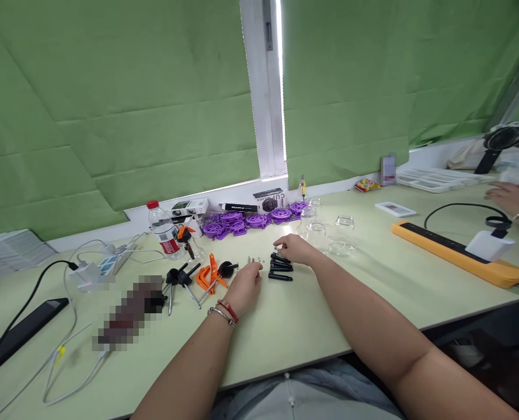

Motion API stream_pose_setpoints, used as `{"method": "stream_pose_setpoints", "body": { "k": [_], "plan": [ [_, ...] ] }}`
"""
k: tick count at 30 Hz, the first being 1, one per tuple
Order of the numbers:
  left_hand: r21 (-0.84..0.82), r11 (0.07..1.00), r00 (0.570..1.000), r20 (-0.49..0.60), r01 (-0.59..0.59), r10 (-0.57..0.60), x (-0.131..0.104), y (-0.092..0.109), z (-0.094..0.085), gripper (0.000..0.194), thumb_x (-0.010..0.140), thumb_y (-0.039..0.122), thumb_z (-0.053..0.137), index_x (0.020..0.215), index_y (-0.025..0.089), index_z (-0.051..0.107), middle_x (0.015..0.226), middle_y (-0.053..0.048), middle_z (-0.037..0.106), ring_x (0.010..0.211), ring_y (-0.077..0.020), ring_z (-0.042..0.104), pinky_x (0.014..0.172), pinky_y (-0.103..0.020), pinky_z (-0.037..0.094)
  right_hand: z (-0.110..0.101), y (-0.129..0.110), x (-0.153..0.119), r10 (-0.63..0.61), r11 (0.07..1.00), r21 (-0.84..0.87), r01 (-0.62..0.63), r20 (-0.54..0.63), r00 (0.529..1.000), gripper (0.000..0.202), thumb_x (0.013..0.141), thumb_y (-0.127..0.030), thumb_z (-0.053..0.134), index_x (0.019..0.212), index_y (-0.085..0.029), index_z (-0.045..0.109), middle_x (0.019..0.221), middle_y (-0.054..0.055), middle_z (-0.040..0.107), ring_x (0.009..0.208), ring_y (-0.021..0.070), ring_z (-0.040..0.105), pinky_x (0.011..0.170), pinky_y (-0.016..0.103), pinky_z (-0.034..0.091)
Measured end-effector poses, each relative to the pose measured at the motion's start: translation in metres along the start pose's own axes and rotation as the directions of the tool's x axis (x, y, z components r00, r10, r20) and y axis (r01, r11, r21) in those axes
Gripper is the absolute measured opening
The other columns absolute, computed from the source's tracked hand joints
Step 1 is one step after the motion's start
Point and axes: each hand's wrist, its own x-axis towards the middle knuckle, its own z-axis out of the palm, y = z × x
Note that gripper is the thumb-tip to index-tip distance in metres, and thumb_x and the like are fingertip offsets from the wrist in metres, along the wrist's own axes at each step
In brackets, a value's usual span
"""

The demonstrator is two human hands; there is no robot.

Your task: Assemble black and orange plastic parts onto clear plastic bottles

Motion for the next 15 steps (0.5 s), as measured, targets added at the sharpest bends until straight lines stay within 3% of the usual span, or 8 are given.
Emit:
{"method": "stream_pose_setpoints", "body": {
  "k": [5,15],
  "plan": [
    [0.003,1.0,1.0,0.014,-0.007,0.007,-0.001,0.003,-0.001,0.026,0.08,0.009,0.04,0.098,0.018,0.056,0.089,-0.007,0.061,0.081,-0.0188,0.056,0.07,-0.029,0.042,0.004,0.002,0.003,0.033,0.998,0.061,-0.035,0.024,0.999,0.045,0.073,-0.01,0.047,0.115,-0.018,0.064,0.087,0.005,0.067,0.069,0.0135,0.056,0.065,0.023,0.042],
    [0.021,1.0,0.999,0.034,0.014,-0.014,-0.002,0.003,0.0,0.026,0.078,0.009,0.041,0.098,0.017,0.057,0.09,-0.007,0.06,0.082,-0.0191,0.056,0.07,-0.029,0.042,0.019,0.016,0.018,0.006,0.987,0.16,-0.003,-0.017,1.0,0.036,0.073,-0.012,0.048,0.107,-0.019,0.059,0.072,0.0,0.059,0.062,0.0111,0.051,0.056,0.02,0.039]
  ]
}}
